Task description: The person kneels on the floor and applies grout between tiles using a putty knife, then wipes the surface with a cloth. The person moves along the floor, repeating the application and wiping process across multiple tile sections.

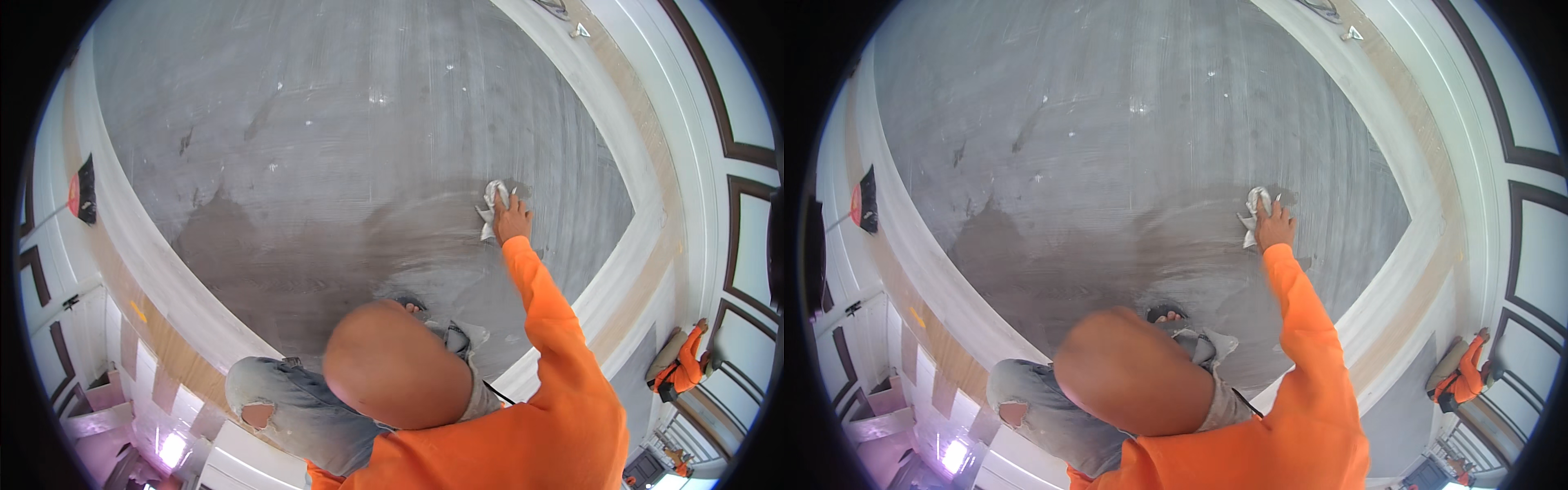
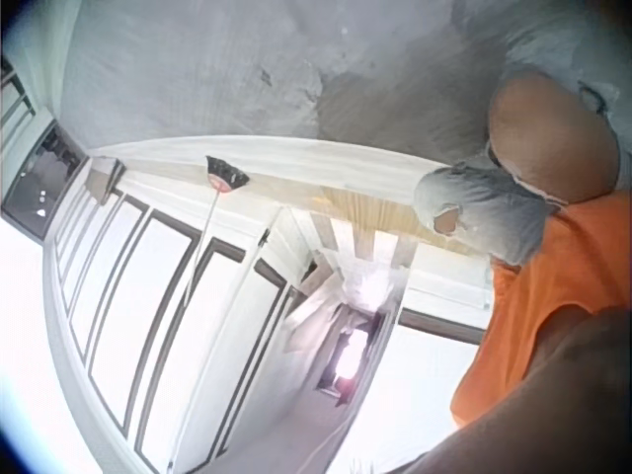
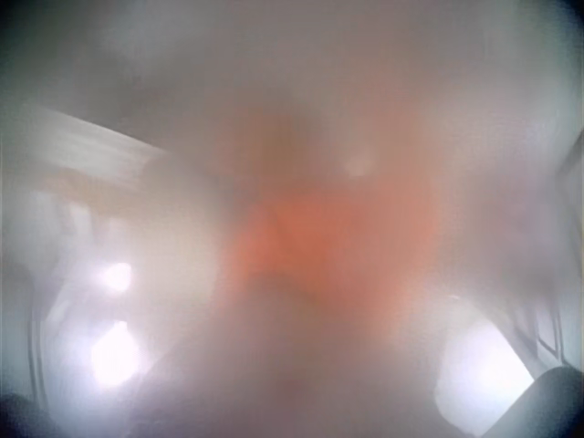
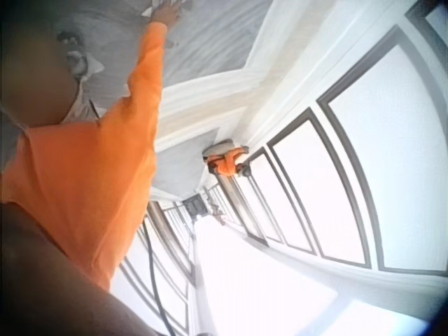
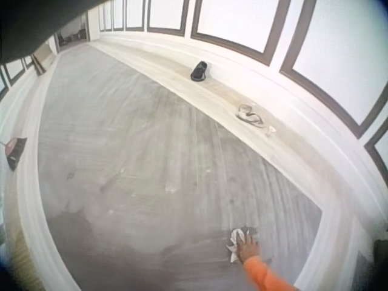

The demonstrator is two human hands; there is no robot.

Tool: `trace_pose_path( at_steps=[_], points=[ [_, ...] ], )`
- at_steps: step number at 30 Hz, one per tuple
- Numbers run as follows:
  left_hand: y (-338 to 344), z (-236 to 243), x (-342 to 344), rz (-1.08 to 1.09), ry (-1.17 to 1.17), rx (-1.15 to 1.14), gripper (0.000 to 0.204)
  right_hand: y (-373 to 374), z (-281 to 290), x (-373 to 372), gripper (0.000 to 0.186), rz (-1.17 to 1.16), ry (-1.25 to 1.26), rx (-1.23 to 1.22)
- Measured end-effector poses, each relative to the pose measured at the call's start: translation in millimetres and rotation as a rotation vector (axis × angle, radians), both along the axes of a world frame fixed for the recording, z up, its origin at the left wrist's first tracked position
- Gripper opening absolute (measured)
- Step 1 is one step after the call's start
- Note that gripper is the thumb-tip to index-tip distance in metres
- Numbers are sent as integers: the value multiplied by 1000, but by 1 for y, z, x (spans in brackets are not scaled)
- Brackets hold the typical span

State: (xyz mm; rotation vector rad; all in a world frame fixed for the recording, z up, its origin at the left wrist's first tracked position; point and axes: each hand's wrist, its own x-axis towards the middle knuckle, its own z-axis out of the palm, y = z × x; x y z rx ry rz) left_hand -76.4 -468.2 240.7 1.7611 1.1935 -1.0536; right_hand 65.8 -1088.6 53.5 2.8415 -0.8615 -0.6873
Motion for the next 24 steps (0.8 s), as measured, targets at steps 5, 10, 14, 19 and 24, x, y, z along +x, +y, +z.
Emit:
trace_pose_path(
  at_steps=[5, 10, 14, 19, 24],
  points=[
    [-26, 32, 20, -75, -3, -8, 40, 9, -8, -3, 55, -112, -44, 30],
    [-24, 62, 27, -105, -16, 18, 42, 36, 26, -64, 55, 160, 15, 281],
    [-23, 74, 34, -151, -22, -13, 42, 26, -5, -38, 53, -370, -169, 25],
    [-26, 81, 61, -206, -54, -51, 44, 142, -22, 21, 55, -267, -217, 88],
    [-42, 61, 146, -361, -118, -171, 45, 220, -46, 22, 50, 690, -442, 524]
  ],
)
